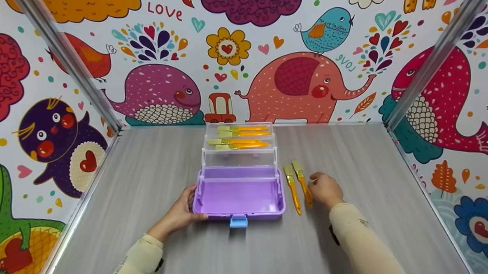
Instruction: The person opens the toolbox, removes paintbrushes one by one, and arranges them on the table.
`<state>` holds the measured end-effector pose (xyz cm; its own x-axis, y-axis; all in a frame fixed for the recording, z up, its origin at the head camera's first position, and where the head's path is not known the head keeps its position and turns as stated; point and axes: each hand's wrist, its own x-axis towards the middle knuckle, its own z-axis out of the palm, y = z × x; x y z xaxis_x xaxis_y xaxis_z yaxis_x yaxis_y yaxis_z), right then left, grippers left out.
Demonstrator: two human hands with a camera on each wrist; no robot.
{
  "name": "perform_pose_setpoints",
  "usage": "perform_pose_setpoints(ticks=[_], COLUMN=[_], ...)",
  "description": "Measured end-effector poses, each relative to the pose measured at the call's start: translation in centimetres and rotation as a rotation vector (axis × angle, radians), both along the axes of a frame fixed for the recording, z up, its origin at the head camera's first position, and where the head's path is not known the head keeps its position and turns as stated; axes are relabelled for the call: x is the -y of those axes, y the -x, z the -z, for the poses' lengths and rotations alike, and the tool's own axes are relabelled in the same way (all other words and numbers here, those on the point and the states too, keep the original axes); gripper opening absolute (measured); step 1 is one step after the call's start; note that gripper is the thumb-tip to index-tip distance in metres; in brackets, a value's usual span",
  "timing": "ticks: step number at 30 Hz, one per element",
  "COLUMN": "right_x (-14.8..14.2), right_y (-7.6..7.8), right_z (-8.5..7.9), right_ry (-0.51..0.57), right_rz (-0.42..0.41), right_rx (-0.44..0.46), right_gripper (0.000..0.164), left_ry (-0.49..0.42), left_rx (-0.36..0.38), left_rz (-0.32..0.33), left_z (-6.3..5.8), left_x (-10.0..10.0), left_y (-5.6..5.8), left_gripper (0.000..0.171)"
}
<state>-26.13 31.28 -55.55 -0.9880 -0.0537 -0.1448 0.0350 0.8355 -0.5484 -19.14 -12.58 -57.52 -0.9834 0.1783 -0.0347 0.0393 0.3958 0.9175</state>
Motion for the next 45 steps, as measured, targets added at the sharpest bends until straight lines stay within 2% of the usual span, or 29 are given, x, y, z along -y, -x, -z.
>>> perform_pose_setpoints(ticks=[6,13,16,23,27,33,38,45], right_x=[0.5,1.8,2.6,5.2,7.3,11.1,13.4,14.7], right_y=[0.9,2.4,3.1,4.7,5.8,7.5,8.6,9.7], right_z=[-1.7,-3.8,-4.6,-6.7,-8.1,-10.1,-10.6,-10.0], right_ry=[0.014,0.052,0.06,0.113,0.107,0.055,0.02,0.05], right_rz=[-0.029,-0.011,-0.013,-0.053,-0.092,-0.153,-0.233,-0.33], right_rx=[-0.057,0.007,0.003,-0.085,-0.151,-0.205,-0.212,-0.175], right_gripper=[0.038,0.037,0.036,0.033,0.031,0.032,0.03,0.035], left_ry=[0.011,0.026,0.033,0.049,0.054,0.033,0.039,0.049], left_rx=[0.014,0.025,0.021,0.026,0.033,0.034,0.039,0.046], left_rz=[-0.007,-0.012,-0.017,-0.024,-0.027,-0.014,-0.022,-0.024], left_z=[-0.2,-0.1,-0.2,-0.2,-0.2,-0.4,-0.7,-0.7], left_x=[0.2,0.5,0.5,0.6,0.6,0.5,0.2,-0.2], left_y=[-0.1,-0.1,-0.2,-0.3,-0.3,-0.3,-0.3,-0.2], left_gripper=[0.107,0.11,0.11,0.11,0.109,0.107,0.108,0.109])
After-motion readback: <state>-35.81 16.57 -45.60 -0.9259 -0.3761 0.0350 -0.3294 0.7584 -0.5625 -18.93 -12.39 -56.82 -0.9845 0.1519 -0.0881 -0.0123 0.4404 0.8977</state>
